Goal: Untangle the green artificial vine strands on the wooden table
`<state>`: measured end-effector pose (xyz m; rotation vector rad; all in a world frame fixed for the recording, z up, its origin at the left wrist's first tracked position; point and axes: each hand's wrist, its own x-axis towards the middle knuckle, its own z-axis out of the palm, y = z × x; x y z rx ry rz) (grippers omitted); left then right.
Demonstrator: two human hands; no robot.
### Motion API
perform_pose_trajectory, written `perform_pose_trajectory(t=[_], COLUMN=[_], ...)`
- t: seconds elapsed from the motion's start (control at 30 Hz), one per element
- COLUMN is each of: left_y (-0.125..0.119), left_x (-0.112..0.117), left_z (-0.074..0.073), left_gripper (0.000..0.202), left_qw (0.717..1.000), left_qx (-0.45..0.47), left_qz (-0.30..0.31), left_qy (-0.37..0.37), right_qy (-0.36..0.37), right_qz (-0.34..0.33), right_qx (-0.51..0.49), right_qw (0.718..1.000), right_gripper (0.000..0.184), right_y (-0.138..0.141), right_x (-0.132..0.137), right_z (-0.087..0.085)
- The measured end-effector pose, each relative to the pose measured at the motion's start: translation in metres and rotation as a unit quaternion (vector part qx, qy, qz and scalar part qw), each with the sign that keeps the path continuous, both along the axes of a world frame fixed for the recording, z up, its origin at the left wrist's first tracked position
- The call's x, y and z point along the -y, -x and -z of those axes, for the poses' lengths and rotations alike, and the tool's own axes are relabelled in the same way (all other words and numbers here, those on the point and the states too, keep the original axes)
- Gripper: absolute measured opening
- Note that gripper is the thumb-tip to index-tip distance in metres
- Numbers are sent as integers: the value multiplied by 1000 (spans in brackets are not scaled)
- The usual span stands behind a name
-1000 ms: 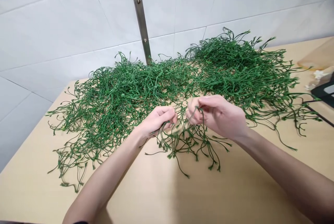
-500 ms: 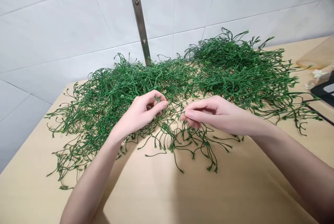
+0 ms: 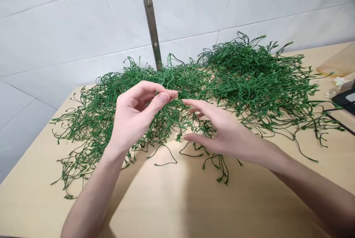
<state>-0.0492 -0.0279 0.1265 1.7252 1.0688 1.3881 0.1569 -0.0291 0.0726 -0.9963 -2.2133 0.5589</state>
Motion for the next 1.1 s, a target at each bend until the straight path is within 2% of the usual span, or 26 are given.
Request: perform_pose_trajectory(t=[0.07,0.13,0.2,0.3,0.4,0.53,0.67,0.8,0.93,1.03,1.1], left_y=[-3,-4,-1,7,18,28,31,30,30,29,28], left_x=[3,5,4,-1,-8,-20,-27,-25,-23,-22,-20], left_z=[1,0,-2,-7,-8,-3,1,-1,-4,-4,-4], left_gripper=[21,22,19,13,12,10,12,16,17,19,21], left_qw=[1000,999,1000,999,995,992,995,996,995,996,996], left_qx=[14,20,12,-27,-58,-51,-43,-49,-57,-55,-46], left_qz=[15,20,4,-38,-74,-113,-87,-72,-74,-56,-46], left_qy=[16,24,10,-17,-18,-27,4,28,29,40,55], right_qy=[53,99,138,168,147,95,51,4,-55,-44,-13], right_qz=[-27,-49,-33,32,78,141,185,210,227,234,236], right_qx=[-46,-76,-90,-119,-137,-177,-196,-206,-270,-295,-261], right_qw=[997,991,986,978,976,969,962,956,934,925,936], right_gripper=[69,46,27,22,17,10,7,9,6,5,6], right_y=[8,11,9,2,-5,-11,-15,-19,-20,-21,-22], right_x=[0,-3,-6,-9,-10,-11,-12,-14,-18,-22,-24], right_z=[9,14,13,1,-11,-17,-17,-17,-17,-15,-14])
